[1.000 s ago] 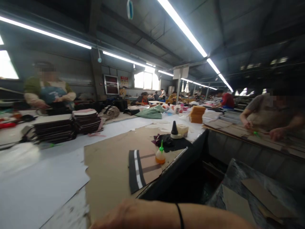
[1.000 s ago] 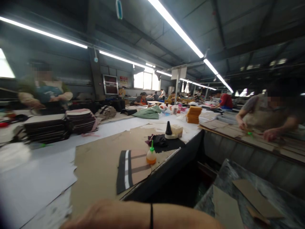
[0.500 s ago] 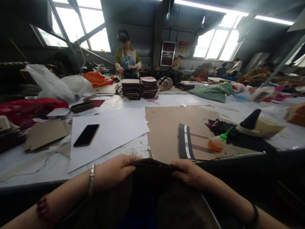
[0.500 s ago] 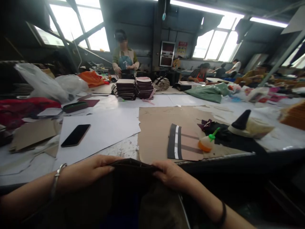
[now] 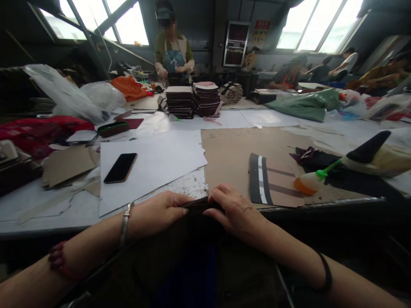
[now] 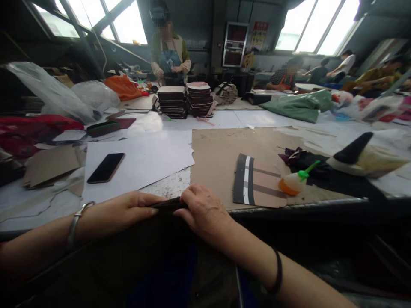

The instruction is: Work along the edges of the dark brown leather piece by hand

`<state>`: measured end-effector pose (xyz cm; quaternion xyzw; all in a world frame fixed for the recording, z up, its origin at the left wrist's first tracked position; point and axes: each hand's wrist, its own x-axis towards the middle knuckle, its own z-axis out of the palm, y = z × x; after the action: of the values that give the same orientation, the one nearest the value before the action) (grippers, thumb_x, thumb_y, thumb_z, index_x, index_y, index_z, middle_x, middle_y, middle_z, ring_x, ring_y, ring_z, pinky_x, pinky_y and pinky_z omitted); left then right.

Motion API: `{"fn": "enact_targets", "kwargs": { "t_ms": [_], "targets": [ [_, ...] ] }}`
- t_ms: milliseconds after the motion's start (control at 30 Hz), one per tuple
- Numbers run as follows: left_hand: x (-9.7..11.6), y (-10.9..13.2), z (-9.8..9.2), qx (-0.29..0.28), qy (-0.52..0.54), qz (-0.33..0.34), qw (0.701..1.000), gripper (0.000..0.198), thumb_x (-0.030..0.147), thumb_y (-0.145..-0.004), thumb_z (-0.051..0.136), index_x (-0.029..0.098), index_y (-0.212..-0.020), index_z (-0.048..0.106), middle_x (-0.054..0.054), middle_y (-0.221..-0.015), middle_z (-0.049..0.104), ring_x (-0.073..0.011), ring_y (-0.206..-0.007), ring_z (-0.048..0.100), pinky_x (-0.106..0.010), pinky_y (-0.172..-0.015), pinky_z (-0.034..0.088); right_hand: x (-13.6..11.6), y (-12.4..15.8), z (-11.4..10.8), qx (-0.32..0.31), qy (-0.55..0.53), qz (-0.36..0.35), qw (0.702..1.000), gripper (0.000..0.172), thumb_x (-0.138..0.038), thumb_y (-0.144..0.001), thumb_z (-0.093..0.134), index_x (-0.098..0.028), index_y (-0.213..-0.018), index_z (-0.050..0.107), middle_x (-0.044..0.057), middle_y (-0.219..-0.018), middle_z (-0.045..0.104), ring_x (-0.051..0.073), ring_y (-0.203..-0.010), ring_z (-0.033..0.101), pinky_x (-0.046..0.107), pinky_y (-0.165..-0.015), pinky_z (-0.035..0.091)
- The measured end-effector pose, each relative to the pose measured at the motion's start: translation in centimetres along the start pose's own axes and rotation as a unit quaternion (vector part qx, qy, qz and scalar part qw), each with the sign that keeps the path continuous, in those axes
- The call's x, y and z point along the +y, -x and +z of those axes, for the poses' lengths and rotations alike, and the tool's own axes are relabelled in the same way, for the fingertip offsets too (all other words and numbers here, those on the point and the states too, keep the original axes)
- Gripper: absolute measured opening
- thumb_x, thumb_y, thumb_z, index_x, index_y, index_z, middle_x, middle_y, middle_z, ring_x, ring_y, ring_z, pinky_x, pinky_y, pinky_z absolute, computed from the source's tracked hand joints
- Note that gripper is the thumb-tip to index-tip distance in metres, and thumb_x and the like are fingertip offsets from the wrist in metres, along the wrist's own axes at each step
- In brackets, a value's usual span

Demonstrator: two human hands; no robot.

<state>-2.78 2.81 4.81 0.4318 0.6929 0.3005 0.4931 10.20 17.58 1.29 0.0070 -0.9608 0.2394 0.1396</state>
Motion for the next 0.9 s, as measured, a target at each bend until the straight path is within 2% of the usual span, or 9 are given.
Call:
{"fn": "enact_targets", "kwargs": {
  "t_ms": [133,233,533,900],
  "targets": [
    [-0.04,0.12,-0.13,0.004,0.009,-0.007,1.0,0.037,0.021,-0.073,0.044,0.016,-0.108,0.056,0.002,-0.094,0.064,-0.0202,-0.095,0.053,-0.026,-0.088,0.038,0.15,-0.58,0.66,0.006,0.0,0.016,1.0,0.006,-0.02,-0.079,0.054,-0.015,-0.076,0.052,0.005,-0.081,0.05,0.016,-0.08,0.046,0.028,-0.073,0.039],
    [0.05,0.15,-0.12,-0.006,0.032,-0.027,0.999,0.039,0.022,-0.073,0.044,0.016,-0.11,0.055,0.001,-0.087,0.064,-0.0212,-0.096,0.053,-0.029,-0.09,0.037,0.07,-0.79,0.7,0.001,0.005,0.036,0.999,0.007,-0.021,-0.079,0.053,-0.015,-0.075,0.052,0.004,-0.08,0.05,0.016,-0.079,0.045,0.027,-0.072,0.038],
    [0.5,-0.04,0.1,-0.015,0.025,-0.046,0.999,0.039,0.023,-0.074,0.045,0.017,-0.112,0.053,0.0,-0.092,0.064,-0.0222,-0.091,0.055,-0.031,-0.084,0.041,-0.21,-0.92,0.58,-0.005,0.004,0.082,0.997,0.01,-0.021,-0.08,0.052,-0.015,-0.073,0.051,0.003,-0.078,0.048,0.014,-0.075,0.045,0.025,-0.069,0.037],
    [0.02,0.01,0.4,-0.03,0.097,-0.05,0.994,0.04,0.023,-0.073,0.049,0.019,-0.113,0.051,0.001,-0.085,0.064,-0.0221,-0.088,0.057,-0.031,-0.08,0.044,-0.13,-0.98,0.83,0.003,0.0,0.111,0.994,0.012,-0.022,-0.079,0.052,-0.014,-0.071,0.05,0.004,-0.076,0.048,0.014,-0.075,0.046,0.025,-0.07,0.037]
  ]
}}
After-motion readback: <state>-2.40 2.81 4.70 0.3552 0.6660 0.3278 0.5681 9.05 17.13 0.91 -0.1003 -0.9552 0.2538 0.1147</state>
